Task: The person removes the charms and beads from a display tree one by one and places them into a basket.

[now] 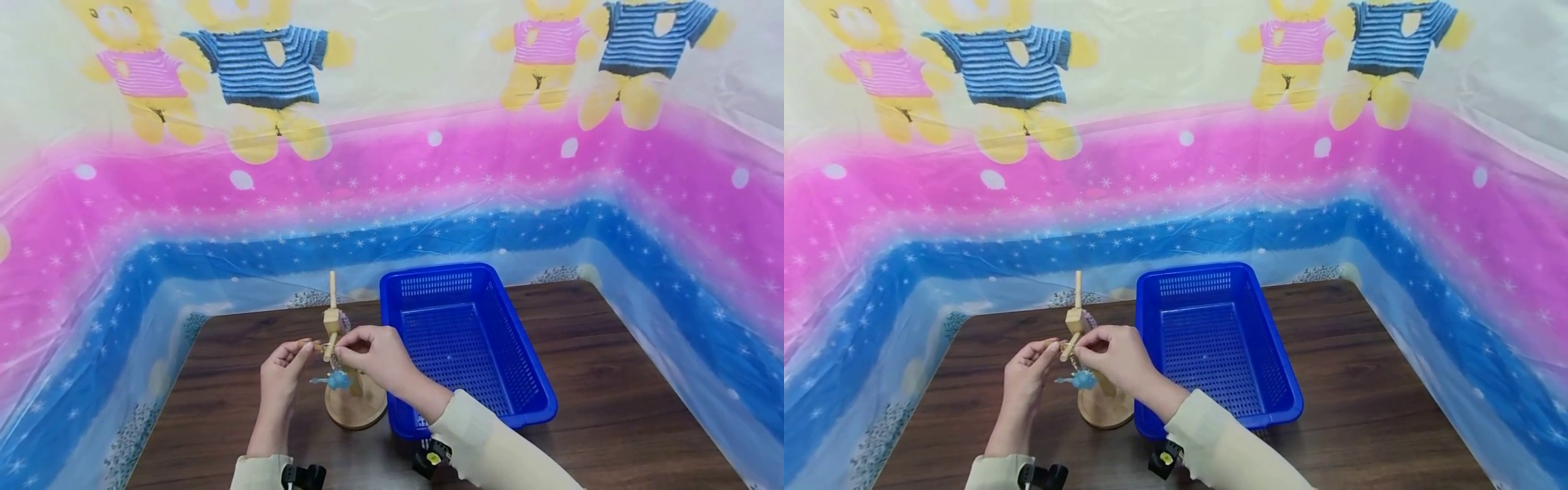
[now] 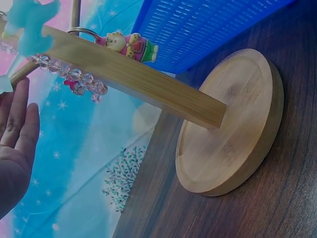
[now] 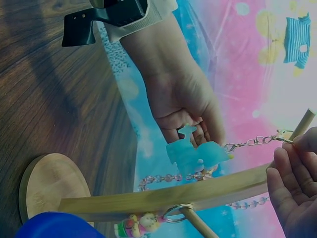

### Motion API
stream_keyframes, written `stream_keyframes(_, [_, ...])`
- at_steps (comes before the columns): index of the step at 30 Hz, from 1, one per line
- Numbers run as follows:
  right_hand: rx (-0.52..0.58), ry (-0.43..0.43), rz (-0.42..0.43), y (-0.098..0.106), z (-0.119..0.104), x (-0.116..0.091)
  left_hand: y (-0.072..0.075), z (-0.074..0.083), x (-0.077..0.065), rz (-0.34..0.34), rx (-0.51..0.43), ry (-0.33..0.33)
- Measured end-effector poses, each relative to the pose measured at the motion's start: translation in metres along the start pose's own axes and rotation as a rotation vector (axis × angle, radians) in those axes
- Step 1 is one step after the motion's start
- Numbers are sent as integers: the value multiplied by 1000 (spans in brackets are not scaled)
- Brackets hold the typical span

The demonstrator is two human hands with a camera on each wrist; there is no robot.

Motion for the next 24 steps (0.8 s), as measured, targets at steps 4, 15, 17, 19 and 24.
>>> stream_keyframes(4, [6, 12, -14, 0, -2, -1, 1, -1, 1, 9, 3, -4])
stream_keyframes(15, [9, 21, -36, 0, -8, -8, 2, -3, -2, 32, 35, 17])
stream_keyframes(17, [12, 23, -36, 0, -9, -9, 2, -2, -2, 24, 19, 8])
stream_keyframes(19, [12, 31, -38, 1, -10, -10, 1, -2, -2, 18, 11, 0])
stream_keyframes(24, [28, 52, -53, 3, -12, -12, 1, -3, -2, 14, 8, -8])
Point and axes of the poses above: each hand's wrist, its own x-axis towards the middle knuckle, its own y-axis out of the back of the hand, z = x × y, the point moved 2 cm from there along x, towards the middle knuckle, and after that the axes turned 6 degrees about y, right-handed, at the moved point
